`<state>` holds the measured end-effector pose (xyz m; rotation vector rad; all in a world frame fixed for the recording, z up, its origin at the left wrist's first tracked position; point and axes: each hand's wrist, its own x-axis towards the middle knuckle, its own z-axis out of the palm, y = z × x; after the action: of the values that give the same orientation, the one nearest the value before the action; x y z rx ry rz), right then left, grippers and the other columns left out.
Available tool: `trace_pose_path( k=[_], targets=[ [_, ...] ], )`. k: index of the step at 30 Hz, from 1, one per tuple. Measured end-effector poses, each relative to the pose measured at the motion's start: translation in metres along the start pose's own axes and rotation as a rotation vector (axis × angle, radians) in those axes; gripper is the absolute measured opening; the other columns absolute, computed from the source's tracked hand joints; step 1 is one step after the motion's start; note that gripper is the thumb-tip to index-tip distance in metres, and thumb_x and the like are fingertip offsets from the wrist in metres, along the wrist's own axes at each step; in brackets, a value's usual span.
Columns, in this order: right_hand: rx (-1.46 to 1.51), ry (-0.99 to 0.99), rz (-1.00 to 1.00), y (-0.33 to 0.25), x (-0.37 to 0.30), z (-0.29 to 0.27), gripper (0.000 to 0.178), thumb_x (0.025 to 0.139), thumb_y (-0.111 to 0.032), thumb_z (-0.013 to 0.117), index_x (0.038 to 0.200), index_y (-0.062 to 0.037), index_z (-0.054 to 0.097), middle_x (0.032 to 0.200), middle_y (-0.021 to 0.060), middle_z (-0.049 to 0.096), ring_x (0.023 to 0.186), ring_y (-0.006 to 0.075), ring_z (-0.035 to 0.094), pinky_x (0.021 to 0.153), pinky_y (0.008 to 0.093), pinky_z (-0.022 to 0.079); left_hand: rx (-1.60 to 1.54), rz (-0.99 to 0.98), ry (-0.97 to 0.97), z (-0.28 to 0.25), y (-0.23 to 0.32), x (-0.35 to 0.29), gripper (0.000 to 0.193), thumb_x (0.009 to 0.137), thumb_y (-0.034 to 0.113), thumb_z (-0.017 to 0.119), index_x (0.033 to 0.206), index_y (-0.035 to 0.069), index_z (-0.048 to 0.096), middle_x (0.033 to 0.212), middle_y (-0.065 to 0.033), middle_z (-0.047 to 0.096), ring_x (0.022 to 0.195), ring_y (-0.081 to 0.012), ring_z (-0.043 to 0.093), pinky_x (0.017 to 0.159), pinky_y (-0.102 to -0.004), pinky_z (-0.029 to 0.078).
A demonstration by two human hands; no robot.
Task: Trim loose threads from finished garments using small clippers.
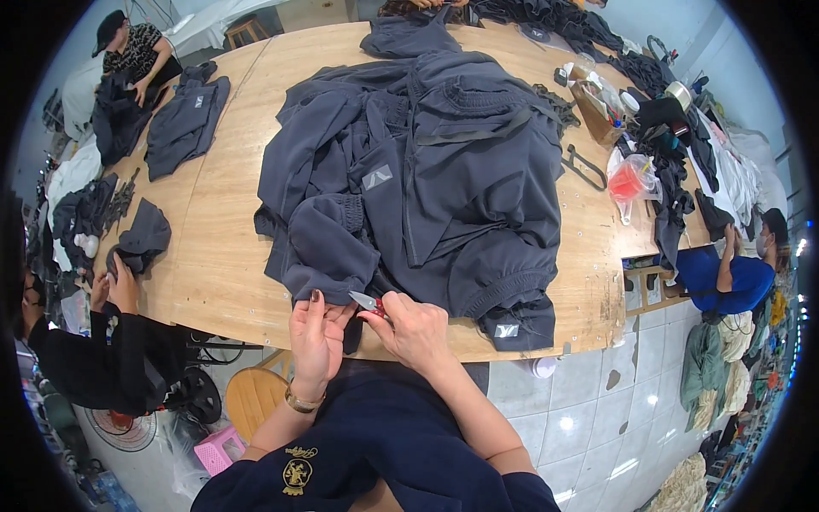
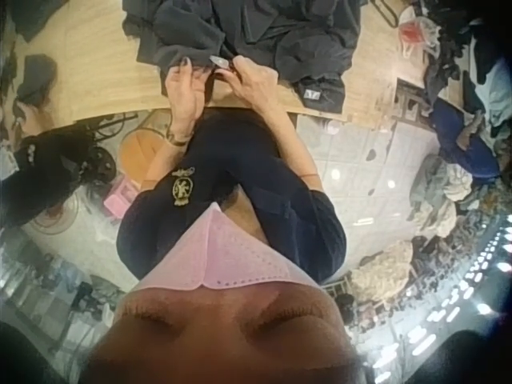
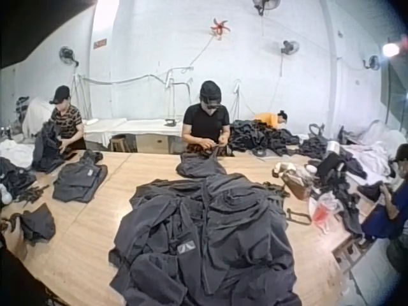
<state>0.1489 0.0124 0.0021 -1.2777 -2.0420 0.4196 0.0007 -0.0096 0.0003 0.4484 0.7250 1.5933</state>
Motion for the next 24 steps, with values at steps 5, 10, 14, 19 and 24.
trace_pose_path(
  k=[5, 10, 14, 19, 24],
  targets=[
    [0.012, -0.01, -0.002, -0.002, 0.001, 0.001, 0.032, 0.078, -0.031, 0.071, 0.072, -0.0058, 0.052, 0.06, 0.0086, 0.053, 0.049, 0.027, 0.055, 0.046, 0.0352, 0.04, 0.0, 0.004, -0.014, 0.002, -0.001, -0.002, 0.019, 0.099, 0.016, 0.043, 0.101, 0.0, 0.054, 0.104, -0.0127, 0.063, 0.098, -0.0205, 0.061, 0.093, -0.0383, 0.047],
    [-0.003, -0.02, 0.002, -0.005, 0.004, -0.001, 0.03, 0.079, -0.028, 0.07, 0.074, -0.0043, 0.052, 0.062, 0.0102, 0.055, 0.05, 0.0301, 0.054, 0.046, 0.0358, 0.041, 0.032, 0.028, -0.035, -0.001, -0.002, -0.002, 0.021, 0.099, 0.017, 0.043, 0.101, 0.0, 0.054, 0.103, -0.0136, 0.063, 0.097, -0.0212, 0.062, 0.093, -0.0395, 0.048],
    [0.175, 0.071, 0.12, 0.003, 0.001, 0.006, 0.033, 0.086, -0.031, 0.065, 0.074, -0.0049, 0.049, 0.06, 0.0076, 0.053, 0.047, 0.0219, 0.053, 0.045, 0.0297, 0.04, -0.002, -0.021, 0.026, 0.009, 0.005, 0.001, 0.021, 0.099, 0.018, 0.044, 0.101, 0.0, 0.054, 0.102, -0.0139, 0.063, 0.095, -0.0227, 0.063, 0.091, -0.0421, 0.05],
    [0.732, 0.046, 0.361, -0.014, 0.019, 0.0, 0.018, 0.086, -0.012, 0.064, 0.093, -0.0013, 0.052, 0.065, -0.0006, 0.051, 0.059, 0.003, 0.041, 0.05, 0.0212, 0.036, -0.02, -0.059, -0.019, -0.002, 0.002, 0.001, 0.021, 0.1, 0.019, 0.042, 0.104, 0.002, 0.051, 0.108, -0.0154, 0.062, 0.102, -0.0268, 0.062, 0.093, -0.0443, 0.05],
    [0.866, 0.097, 0.327, -0.001, 0.021, 0.03, 0.014, 0.084, -0.004, 0.064, 0.095, 0.0002, 0.056, 0.069, -0.004, 0.052, 0.061, 0.0011, 0.04, 0.053, 0.0187, 0.035, -0.014, -0.058, 0.019, -0.004, -0.004, 0.0, 0.021, 0.099, 0.02, 0.043, 0.106, 0.001, 0.051, 0.109, -0.015, 0.061, 0.103, -0.0273, 0.062, 0.093, -0.0452, 0.049]
  ],
)
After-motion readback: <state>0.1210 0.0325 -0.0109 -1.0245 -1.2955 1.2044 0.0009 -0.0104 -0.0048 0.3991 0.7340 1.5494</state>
